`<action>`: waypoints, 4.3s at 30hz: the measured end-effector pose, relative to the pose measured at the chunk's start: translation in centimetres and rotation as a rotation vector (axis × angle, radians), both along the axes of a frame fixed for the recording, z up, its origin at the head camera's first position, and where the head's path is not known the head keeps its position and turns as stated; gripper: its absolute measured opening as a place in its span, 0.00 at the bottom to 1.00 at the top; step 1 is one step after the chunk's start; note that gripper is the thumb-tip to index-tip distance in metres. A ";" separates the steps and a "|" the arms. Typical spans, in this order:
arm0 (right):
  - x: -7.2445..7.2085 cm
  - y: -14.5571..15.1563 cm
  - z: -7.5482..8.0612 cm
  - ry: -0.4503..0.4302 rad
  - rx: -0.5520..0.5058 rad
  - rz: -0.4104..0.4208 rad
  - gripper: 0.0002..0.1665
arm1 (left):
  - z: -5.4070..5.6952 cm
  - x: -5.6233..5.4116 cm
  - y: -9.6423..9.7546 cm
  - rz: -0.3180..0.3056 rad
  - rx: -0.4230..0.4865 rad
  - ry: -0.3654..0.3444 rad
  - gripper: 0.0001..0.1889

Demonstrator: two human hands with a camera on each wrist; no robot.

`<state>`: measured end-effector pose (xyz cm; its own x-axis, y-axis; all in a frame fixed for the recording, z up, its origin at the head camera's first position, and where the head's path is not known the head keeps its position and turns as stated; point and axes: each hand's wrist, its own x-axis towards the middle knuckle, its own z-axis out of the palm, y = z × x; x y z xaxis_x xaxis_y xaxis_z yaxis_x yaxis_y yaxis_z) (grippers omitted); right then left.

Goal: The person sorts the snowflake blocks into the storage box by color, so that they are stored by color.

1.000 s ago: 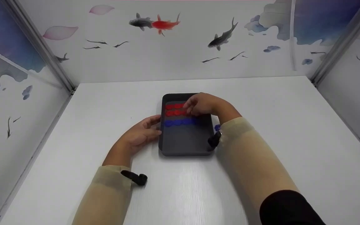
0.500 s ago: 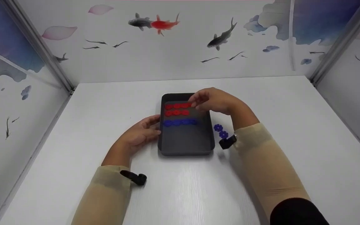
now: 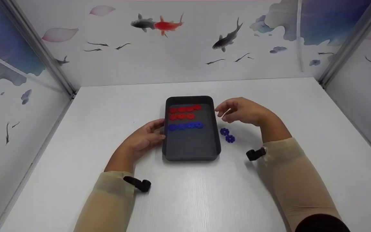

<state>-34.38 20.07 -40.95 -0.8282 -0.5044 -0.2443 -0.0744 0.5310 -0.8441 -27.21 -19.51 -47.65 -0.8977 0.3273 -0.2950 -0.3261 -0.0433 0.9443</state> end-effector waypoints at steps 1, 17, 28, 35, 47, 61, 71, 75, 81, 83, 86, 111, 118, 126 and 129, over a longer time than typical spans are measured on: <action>0.0 0.3 -0.1 -0.004 0.009 -0.001 0.26 | 0.0 0.0 0.0 0.000 -0.002 0.000 0.43; -0.5 1.7 -2.7 -0.080 0.095 -0.005 0.25 | -0.1 0.1 0.0 0.024 -0.005 -0.012 0.41; -0.8 1.3 -4.3 -0.032 0.224 -0.029 0.22 | 0.0 0.2 0.1 0.026 -0.012 -0.010 0.41; -0.7 1.0 -4.5 -0.017 0.263 -0.041 0.24 | 0.1 0.1 0.1 0.021 -0.011 -0.015 0.41; -0.4 0.5 -4.2 0.000 0.326 -0.051 0.20 | 0.1 0.1 0.0 0.025 -0.019 -0.017 0.41; -0.2 -0.1 -4.2 0.061 0.415 -0.014 0.14 | -0.1 0.0 -0.1 -0.001 0.012 -0.002 0.42; -0.9 1.1 -4.3 0.006 0.230 -0.062 0.11 | -0.1 0.0 -0.1 0.009 0.010 -0.004 0.42; -1.0 1.1 -3.8 -0.007 0.183 -0.085 0.12 | 0.0 0.0 -0.1 0.014 0.002 -0.006 0.42; -0.4 -0.1 -1.9 -0.045 0.011 -0.138 0.13 | 0.1 0.1 -0.1 0.015 -0.004 -0.013 0.42; 0.0 -0.8 -1.3 -0.041 -0.047 -0.119 0.14 | 0.1 0.2 0.0 0.012 -0.005 -0.011 0.42; 0.8 -2.1 -0.5 -0.017 -0.109 -0.062 0.15 | 0.1 0.2 0.0 0.006 0.003 -0.003 0.43; -2.5 -13.4 2.2 -0.062 -0.082 0.172 0.13 | 0.1 0.1 -0.1 0.000 -0.013 -0.006 0.42; -3.2 -15.2 0.3 -0.137 -0.050 0.172 0.11 | 0.1 0.1 -0.2 -0.014 -0.017 0.001 0.42; -3.4 -15.8 -2.2 -0.100 0.035 0.207 0.09 | 0.0 0.2 0.0 -0.009 -0.024 -0.007 0.41; -3.4 -15.9 -2.5 -0.097 0.057 0.217 0.09 | 0.1 0.2 -0.1 -0.002 -0.021 -0.005 0.41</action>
